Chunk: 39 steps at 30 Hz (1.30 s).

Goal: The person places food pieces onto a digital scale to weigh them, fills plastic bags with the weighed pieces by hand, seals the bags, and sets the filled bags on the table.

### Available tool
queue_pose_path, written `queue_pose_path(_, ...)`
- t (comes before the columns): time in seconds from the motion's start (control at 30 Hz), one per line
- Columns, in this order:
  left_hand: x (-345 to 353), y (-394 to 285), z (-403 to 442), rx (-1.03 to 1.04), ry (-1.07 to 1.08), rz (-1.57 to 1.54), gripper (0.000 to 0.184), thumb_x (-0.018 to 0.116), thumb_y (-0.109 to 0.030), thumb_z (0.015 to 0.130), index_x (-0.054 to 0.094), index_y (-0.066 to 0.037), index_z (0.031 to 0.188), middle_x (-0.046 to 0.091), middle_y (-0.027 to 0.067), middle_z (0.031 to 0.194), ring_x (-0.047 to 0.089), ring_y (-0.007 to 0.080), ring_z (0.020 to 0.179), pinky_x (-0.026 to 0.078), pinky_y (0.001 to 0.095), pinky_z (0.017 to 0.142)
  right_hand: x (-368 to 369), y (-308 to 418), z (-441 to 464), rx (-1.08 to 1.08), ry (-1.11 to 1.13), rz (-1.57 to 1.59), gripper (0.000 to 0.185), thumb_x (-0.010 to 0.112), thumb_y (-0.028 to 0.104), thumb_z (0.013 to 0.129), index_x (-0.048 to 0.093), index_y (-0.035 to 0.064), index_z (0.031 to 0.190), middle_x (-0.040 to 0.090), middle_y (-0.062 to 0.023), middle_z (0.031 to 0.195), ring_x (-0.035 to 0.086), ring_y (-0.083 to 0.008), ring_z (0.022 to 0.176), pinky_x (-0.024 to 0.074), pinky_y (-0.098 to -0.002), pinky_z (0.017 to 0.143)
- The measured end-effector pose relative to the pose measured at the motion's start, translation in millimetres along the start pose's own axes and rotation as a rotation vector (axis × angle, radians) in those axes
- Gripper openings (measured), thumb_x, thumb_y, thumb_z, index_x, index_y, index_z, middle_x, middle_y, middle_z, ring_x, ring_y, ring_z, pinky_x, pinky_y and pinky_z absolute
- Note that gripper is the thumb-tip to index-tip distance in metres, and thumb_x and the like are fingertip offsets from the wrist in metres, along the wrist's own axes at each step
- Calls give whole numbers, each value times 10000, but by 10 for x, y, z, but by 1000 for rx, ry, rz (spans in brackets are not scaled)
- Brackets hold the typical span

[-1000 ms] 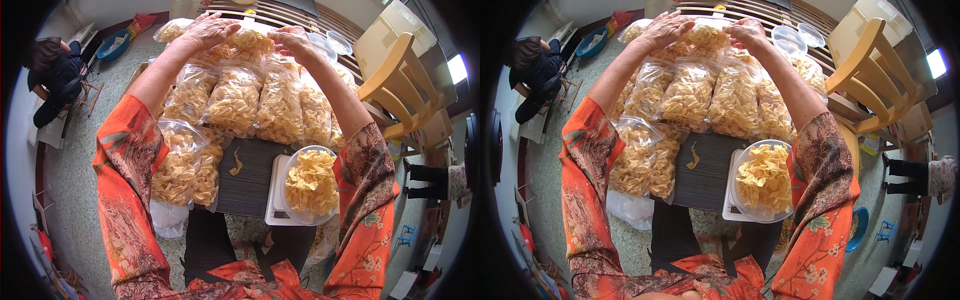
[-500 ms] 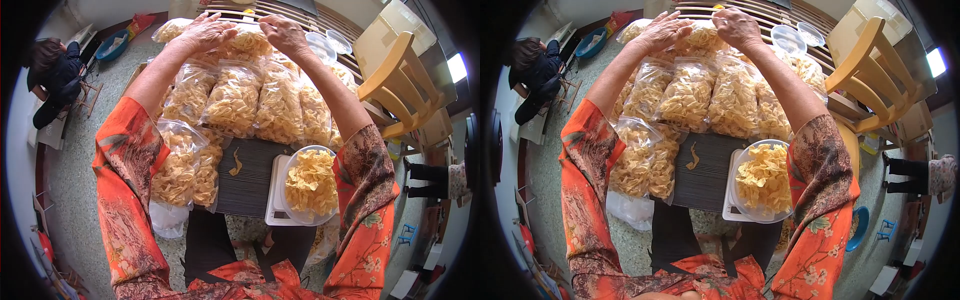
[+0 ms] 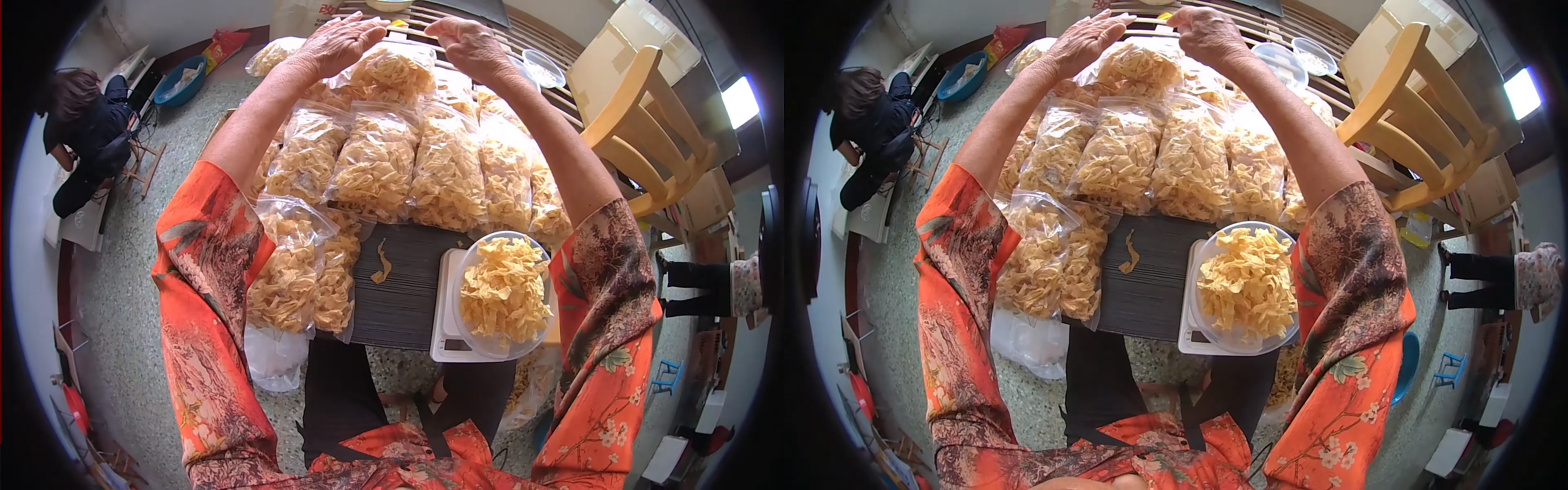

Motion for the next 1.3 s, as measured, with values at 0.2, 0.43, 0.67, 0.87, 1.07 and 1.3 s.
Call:
queue_pose_path(0.2,92,-292,-51,48,196,126,774,55,-700,979,352,-265,1545,309,32,1617,188,270,1520,98,460,1247,-467,-1,-196,-13,-4,140,277,569,184,992,688,22,1183,723,-123,1142,676,-219,1067,523,-350,951)
queue_pose_path(0.43,-787,-685,30,377,-562,82,421,450,-380,1027,653,-83,1246,659,163,1241,579,328,1208,436,389,1034,-1367,576,-979,162,-114,369,237,597,120,988,667,11,1187,712,-80,1016,669,-135,905,551,-282,783)
queue_pose_path(0.67,-2090,-1704,-718,32,-105,-361,296,705,-129,913,669,37,1156,715,135,1087,673,222,1009,528,332,919,-1953,1175,-2441,294,-289,569,142,669,126,958,596,6,936,660,-57,848,667,-116,766,547,-252,620)
queue_pose_path(0.87,-2517,-2823,-2105,432,-101,-357,404,764,-248,883,649,-10,1189,683,133,1138,652,266,1105,536,434,978,-1962,1437,-3726,327,-311,697,147,691,159,959,630,28,928,627,10,732,579,-57,609,468,-193,540)
queue_pose_path(1.07,-1890,-3353,-3375,284,27,-575,376,806,66,672,725,-25,1027,713,135,1001,693,256,971,557,367,801,-1520,1584,-4819,612,-329,873,105,732,53,887,632,26,865,648,-16,728,594,-61,639,486,-200,579)
queue_pose_path(1.3,-377,-2926,-3455,-17,-77,-490,149,606,50,885,668,8,1013,648,168,1026,659,365,912,522,382,803,-319,1901,-5737,969,-304,1196,77,710,97,919,641,65,934,702,-29,845,631,-71,672,521,-223,601)
Point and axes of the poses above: each hand's wrist, its own z-axis towards the middle knuckle, its own x-axis out of the palm, y = z × x, the point moved 3 cm from there along z, towards the middle knuckle
